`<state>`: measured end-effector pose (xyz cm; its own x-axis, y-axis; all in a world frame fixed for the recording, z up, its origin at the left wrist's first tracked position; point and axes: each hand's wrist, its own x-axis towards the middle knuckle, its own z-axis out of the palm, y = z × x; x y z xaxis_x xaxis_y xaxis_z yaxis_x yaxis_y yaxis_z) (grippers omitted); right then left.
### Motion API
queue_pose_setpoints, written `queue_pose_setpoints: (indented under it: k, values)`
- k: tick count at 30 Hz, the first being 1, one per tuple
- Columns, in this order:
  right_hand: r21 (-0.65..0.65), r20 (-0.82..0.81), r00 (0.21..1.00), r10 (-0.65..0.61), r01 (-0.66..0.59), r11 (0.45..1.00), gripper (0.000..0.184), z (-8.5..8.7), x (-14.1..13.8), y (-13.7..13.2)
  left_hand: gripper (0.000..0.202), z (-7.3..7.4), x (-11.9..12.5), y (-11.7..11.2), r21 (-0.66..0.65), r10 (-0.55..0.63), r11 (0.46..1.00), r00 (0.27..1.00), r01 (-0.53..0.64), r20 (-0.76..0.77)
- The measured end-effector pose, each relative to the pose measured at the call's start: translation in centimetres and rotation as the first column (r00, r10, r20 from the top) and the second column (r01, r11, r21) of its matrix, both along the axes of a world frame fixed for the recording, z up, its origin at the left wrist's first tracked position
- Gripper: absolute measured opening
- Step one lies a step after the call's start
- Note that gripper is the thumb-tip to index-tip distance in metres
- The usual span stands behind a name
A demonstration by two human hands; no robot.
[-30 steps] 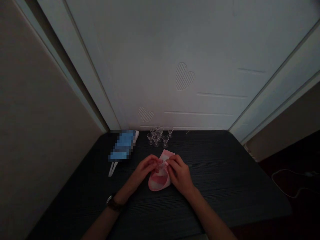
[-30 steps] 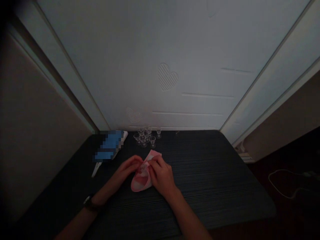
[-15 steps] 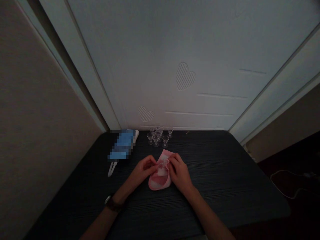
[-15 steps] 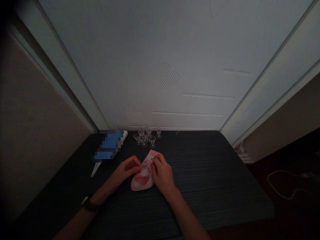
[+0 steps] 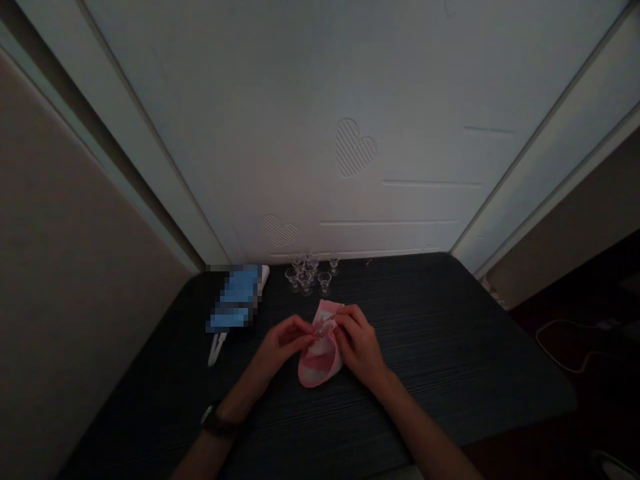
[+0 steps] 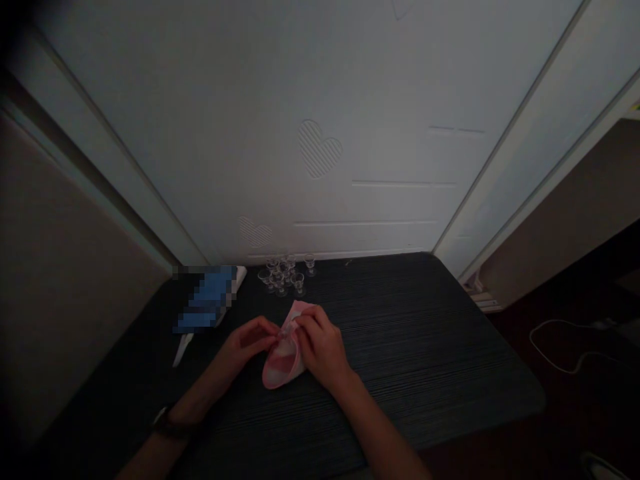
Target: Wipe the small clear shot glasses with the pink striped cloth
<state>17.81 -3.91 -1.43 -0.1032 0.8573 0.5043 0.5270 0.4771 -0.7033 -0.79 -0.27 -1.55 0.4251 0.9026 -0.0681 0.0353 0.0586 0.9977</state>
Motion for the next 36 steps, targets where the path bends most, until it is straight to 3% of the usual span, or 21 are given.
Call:
queue_pose_setpoints:
  k: [13,24,32,36]
  values:
    - [-0.036,-0.017,1.000,-0.004,0.004,0.999,0.021,0.04,-0.10,0.06,0.013,-0.64,0.12,0.13,0.139,0.045,0.990,0.997,-0.036,-0.064]
    - [-0.080,0.066,0.998,-0.008,0.013,0.997,0.016,-0.73,-0.13,0.63,0.011,-0.43,0.05,0.11,0.227,0.102,0.970,0.993,-0.085,-0.065]
    - [0.009,0.068,0.997,-0.036,0.036,0.999,0.018,-0.17,-0.21,-0.06,0.011,-0.04,0.12,-0.10,0.168,0.065,0.984,0.998,-0.061,-0.020]
    - [0.030,0.052,0.998,-0.033,0.031,0.999,0.018,-0.11,-0.22,-0.11,0.004,0.06,-0.06,-0.12,0.212,-0.012,0.977,0.997,-0.004,0.073]
